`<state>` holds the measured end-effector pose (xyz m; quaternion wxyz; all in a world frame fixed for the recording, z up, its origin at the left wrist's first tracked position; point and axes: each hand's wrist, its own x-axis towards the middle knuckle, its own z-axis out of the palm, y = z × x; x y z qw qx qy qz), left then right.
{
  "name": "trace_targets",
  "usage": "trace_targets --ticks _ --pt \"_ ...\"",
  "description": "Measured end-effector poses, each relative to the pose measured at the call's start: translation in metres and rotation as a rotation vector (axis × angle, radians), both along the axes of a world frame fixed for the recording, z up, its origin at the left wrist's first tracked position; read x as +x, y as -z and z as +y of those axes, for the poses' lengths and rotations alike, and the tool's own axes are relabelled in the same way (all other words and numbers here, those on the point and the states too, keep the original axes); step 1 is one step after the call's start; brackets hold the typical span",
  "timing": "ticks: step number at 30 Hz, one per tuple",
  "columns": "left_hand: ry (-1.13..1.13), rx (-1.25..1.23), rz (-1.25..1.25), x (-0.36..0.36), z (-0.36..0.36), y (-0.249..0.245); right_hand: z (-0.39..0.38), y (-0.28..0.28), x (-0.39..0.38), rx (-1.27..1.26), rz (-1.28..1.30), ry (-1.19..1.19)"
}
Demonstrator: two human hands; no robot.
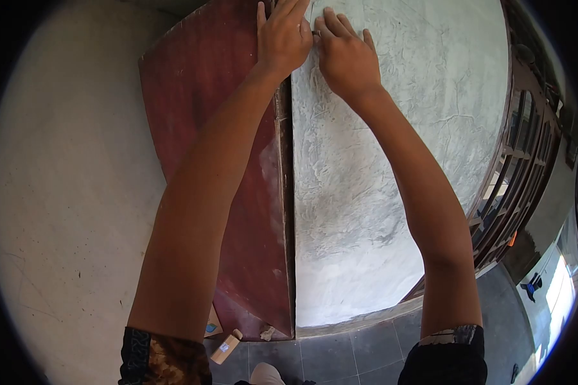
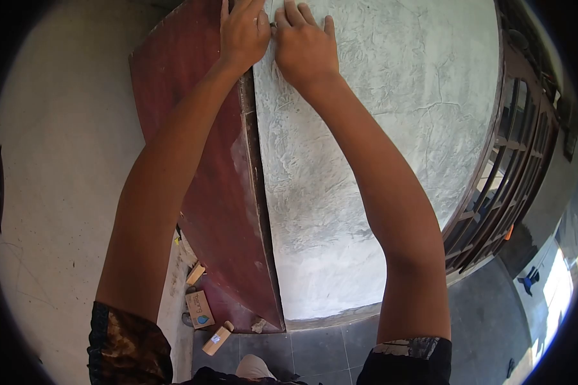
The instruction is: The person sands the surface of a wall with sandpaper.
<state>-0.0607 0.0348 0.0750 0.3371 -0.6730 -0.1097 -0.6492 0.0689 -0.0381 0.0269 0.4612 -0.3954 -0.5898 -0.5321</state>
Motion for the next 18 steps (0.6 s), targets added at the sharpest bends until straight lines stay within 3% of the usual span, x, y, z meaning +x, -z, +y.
trace_targets --ticks 4,7,9,11,15,16,18 --pt "-0.013 0.035 -0.002 -0.001 0.001 0.003 -0.002 0.052 -0.001 0.010 -0.008 0.059" --pt "-0.023 0.042 0.017 -0.001 0.000 -0.001 -0.010 -0.027 -0.002 -0.031 0.071 0.098" --pt "-0.035 0.039 0.029 -0.003 0.000 0.000 -0.005 -0.049 0.000 -0.045 0.067 0.067" --pt "-0.105 0.031 0.045 -0.002 -0.002 0.001 -0.003 -0.036 0.001 -0.065 0.058 0.042" --pt "-0.106 0.020 0.064 -0.002 0.000 0.001 -0.006 0.044 0.002 0.007 0.006 0.067" --pt "-0.107 0.028 0.057 -0.001 0.000 0.002 -0.005 0.046 0.004 -0.003 0.001 0.092" --pt "-0.104 0.032 0.056 0.000 -0.002 0.004 -0.008 -0.002 0.001 0.009 0.025 0.129"
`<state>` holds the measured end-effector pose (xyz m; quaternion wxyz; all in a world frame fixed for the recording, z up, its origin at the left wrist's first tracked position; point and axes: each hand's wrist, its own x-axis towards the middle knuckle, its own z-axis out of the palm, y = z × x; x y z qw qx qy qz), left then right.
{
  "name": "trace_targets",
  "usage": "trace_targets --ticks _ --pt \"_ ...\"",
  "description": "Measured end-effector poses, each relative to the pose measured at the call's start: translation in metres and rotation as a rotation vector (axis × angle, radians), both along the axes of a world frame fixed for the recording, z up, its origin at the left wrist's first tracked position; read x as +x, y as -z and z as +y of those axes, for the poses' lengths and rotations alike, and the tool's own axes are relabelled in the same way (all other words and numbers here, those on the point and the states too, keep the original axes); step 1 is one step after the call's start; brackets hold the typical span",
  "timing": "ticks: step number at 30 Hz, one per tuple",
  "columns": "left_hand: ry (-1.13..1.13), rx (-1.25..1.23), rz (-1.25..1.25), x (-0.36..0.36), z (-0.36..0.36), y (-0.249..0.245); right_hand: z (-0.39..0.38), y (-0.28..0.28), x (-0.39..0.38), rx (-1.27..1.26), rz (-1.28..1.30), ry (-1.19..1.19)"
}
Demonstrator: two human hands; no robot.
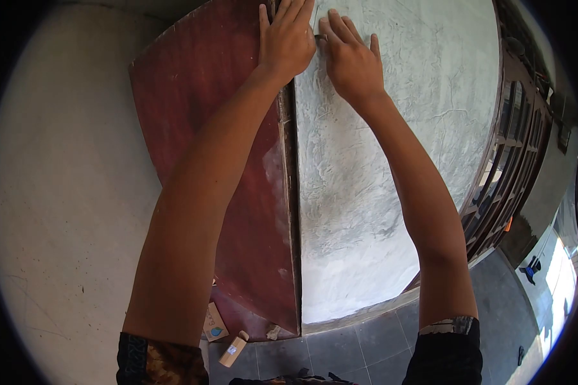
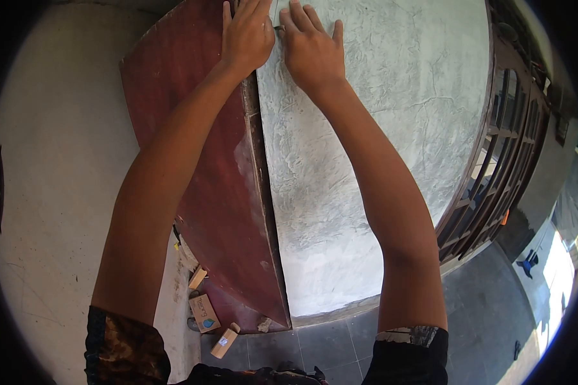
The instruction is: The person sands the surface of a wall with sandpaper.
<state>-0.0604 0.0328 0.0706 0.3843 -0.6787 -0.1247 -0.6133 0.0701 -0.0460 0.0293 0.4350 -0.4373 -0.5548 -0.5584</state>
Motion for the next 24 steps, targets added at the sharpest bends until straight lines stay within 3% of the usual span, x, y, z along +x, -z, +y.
trace_targets --ticks 4,9,13,14,17,19,21,24 --pt "0.050 -0.019 0.007 0.000 -0.002 0.000 0.010 -0.045 0.003 -0.018 0.012 -0.054" --pt "0.068 0.013 -0.032 0.004 0.006 0.001 -0.003 0.068 0.003 -0.077 -0.003 0.053" --pt "0.059 0.010 -0.016 0.003 0.003 0.000 0.002 -0.015 0.006 0.057 -0.009 0.049" --pt "0.066 0.001 -0.007 0.002 0.004 0.000 -0.007 -0.033 0.002 -0.082 0.029 0.124" --pt "0.063 0.000 -0.010 0.002 0.003 0.000 -0.001 -0.016 0.007 0.010 -0.020 0.054" --pt "0.070 0.006 -0.012 0.003 0.006 -0.002 -0.005 0.032 0.005 -0.029 -0.023 0.062" --pt "0.077 0.012 -0.026 0.004 0.004 0.000 -0.008 0.045 0.006 -0.002 -0.063 0.090" --pt "0.057 -0.002 -0.033 0.006 0.002 0.000 -0.001 -0.020 0.009 0.054 -0.048 0.078"
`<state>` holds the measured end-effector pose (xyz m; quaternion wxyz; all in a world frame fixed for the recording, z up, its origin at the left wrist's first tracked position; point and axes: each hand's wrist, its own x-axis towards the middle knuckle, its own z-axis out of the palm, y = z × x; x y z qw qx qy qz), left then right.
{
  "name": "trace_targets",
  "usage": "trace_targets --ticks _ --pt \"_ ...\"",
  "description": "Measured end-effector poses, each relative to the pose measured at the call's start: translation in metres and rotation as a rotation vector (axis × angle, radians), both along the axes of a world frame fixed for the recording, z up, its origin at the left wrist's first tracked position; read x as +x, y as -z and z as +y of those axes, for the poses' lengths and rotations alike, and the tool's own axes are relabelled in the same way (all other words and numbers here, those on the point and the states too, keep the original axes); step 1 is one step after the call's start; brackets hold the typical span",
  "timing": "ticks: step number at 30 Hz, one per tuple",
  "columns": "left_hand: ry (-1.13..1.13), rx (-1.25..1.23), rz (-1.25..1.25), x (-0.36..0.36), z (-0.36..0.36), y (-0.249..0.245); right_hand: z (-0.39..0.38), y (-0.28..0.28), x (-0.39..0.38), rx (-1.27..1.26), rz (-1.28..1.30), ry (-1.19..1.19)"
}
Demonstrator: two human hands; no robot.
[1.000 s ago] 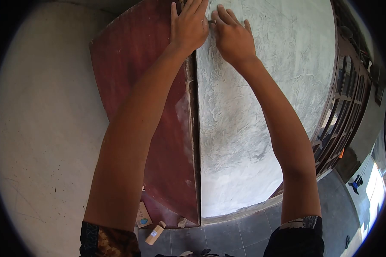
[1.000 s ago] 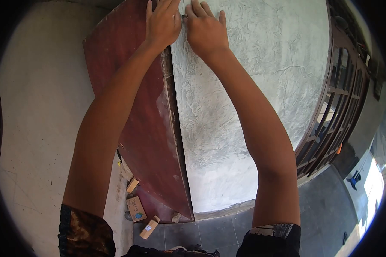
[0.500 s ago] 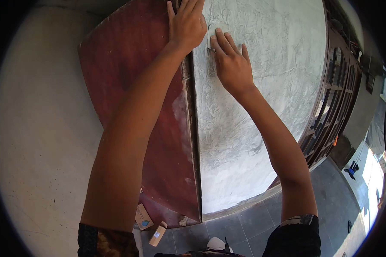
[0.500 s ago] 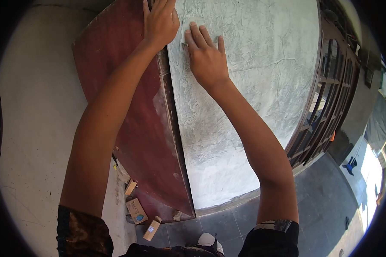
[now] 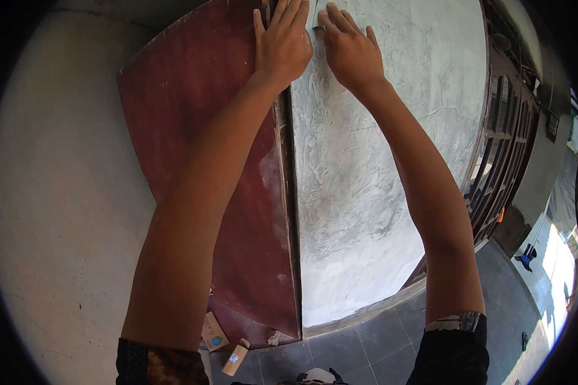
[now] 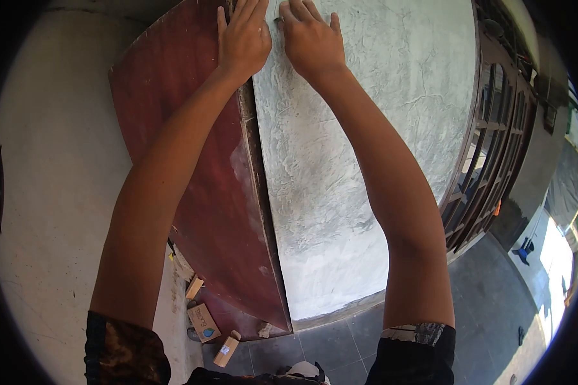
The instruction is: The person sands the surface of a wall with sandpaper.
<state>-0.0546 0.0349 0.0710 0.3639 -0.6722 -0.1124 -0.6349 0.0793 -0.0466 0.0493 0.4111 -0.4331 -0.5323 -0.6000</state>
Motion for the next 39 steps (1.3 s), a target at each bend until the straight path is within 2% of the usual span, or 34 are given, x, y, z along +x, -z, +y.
trace_targets --ticks 1,3,6,7,9,12,15,16,19,21,24,25,27,30,31,33,34,36,37,39 --pt "0.005 -0.004 0.007 -0.001 0.000 0.000 -0.006 -0.024 -0.006 -0.131 0.078 0.069" --pt "0.006 -0.012 0.028 -0.003 0.001 0.002 0.004 -0.030 -0.005 -0.087 0.049 -0.071" --pt "-0.001 -0.027 0.028 -0.002 0.001 -0.002 0.004 0.038 0.004 -0.033 -0.039 -0.075" --pt "-0.003 0.002 0.012 -0.001 0.004 -0.001 0.001 0.068 0.002 -0.088 -0.011 -0.124" --pt "-0.001 0.030 -0.009 -0.001 0.003 0.001 -0.008 0.085 0.001 -0.107 -0.039 -0.003" --pt "0.019 0.017 -0.001 -0.001 0.002 0.000 0.004 0.017 0.006 0.010 -0.037 0.014" --pt "-0.009 -0.024 0.026 -0.005 0.000 -0.002 0.005 -0.024 -0.002 -0.070 -0.007 -0.016" --pt "-0.007 -0.008 0.022 -0.005 0.000 -0.001 0.003 -0.013 -0.002 -0.073 -0.003 -0.016" --pt "0.017 0.019 0.010 -0.003 0.002 -0.001 0.003 0.066 0.003 -0.046 -0.037 -0.113" --pt "0.034 0.031 -0.005 -0.003 0.002 0.001 -0.003 0.079 0.004 -0.059 -0.066 -0.036" --pt "0.022 0.035 -0.017 -0.001 0.000 0.002 0.007 0.009 0.003 0.067 -0.072 -0.065" --pt "0.025 0.024 -0.012 -0.002 -0.001 0.003 0.006 -0.015 0.000 -0.016 -0.014 0.010" --pt "0.022 0.013 -0.003 -0.005 -0.002 0.002 0.008 -0.031 -0.004 -0.065 -0.022 -0.057" --pt "0.008 0.016 0.004 -0.005 -0.002 0.001 0.006 0.031 0.008 -0.006 -0.116 -0.146" --pt "0.016 0.033 -0.007 -0.003 0.000 0.001 0.005 0.061 0.012 -0.047 -0.088 -0.122" --pt "0.028 0.048 -0.028 -0.002 0.001 0.002 -0.005 0.082 0.013 -0.117 -0.088 -0.037" --pt "0.039 0.039 -0.035 -0.001 0.002 0.002 0.000 0.070 0.016 -0.120 -0.097 -0.035" --pt "0.045 0.035 -0.036 0.001 0.003 0.002 0.010 0.014 0.012 0.007 -0.098 -0.109" --pt "0.055 0.041 -0.030 0.001 0.003 0.002 0.014 -0.011 0.009 -0.009 -0.067 -0.077" --pt "0.060 0.050 -0.018 -0.003 0.002 0.002 0.017 -0.022 0.008 -0.026 -0.064 -0.082"
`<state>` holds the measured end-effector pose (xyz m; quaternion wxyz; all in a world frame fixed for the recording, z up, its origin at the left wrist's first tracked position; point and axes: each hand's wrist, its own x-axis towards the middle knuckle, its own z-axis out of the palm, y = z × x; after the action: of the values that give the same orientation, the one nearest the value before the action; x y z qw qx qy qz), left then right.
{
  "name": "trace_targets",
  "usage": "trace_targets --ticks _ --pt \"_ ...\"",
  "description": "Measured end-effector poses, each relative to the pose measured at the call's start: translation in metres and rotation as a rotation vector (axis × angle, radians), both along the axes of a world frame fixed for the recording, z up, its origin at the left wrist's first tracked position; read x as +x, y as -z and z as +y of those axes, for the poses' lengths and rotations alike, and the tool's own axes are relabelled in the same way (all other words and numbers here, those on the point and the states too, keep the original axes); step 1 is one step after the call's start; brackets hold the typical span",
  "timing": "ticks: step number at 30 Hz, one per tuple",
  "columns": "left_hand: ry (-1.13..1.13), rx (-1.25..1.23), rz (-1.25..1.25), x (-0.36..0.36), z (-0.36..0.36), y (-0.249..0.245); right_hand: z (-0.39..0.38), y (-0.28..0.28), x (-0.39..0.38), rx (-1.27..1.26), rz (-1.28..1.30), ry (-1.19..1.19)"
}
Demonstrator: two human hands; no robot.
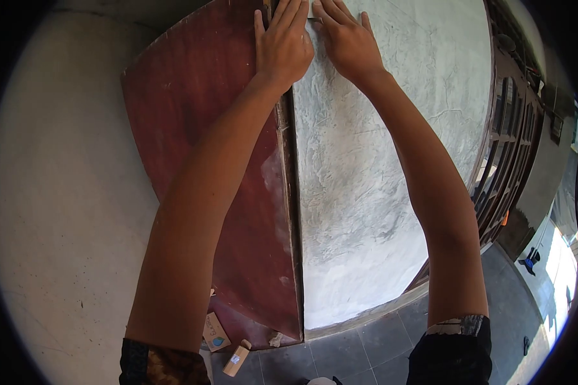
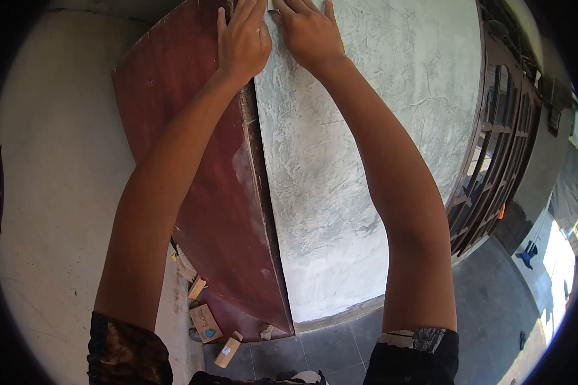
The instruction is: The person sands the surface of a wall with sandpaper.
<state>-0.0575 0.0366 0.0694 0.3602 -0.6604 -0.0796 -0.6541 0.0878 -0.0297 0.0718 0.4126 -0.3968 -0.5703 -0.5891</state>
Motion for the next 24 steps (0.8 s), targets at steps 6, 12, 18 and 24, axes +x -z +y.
trace_targets --ticks 6,12,18,24 --pt "-0.013 -0.018 -0.019 0.001 -0.002 0.002 -0.007 0.095 0.002 -0.033 -0.006 0.008" --pt "-0.031 -0.017 -0.005 -0.001 0.001 0.000 0.003 0.008 0.000 0.049 0.024 -0.088" --pt "-0.042 0.000 -0.026 0.001 0.001 0.001 0.004 0.095 0.002 -0.023 0.018 -0.076" --pt "-0.013 -0.023 0.013 0.000 -0.001 0.002 0.010 0.018 -0.009 0.117 0.009 -0.162"
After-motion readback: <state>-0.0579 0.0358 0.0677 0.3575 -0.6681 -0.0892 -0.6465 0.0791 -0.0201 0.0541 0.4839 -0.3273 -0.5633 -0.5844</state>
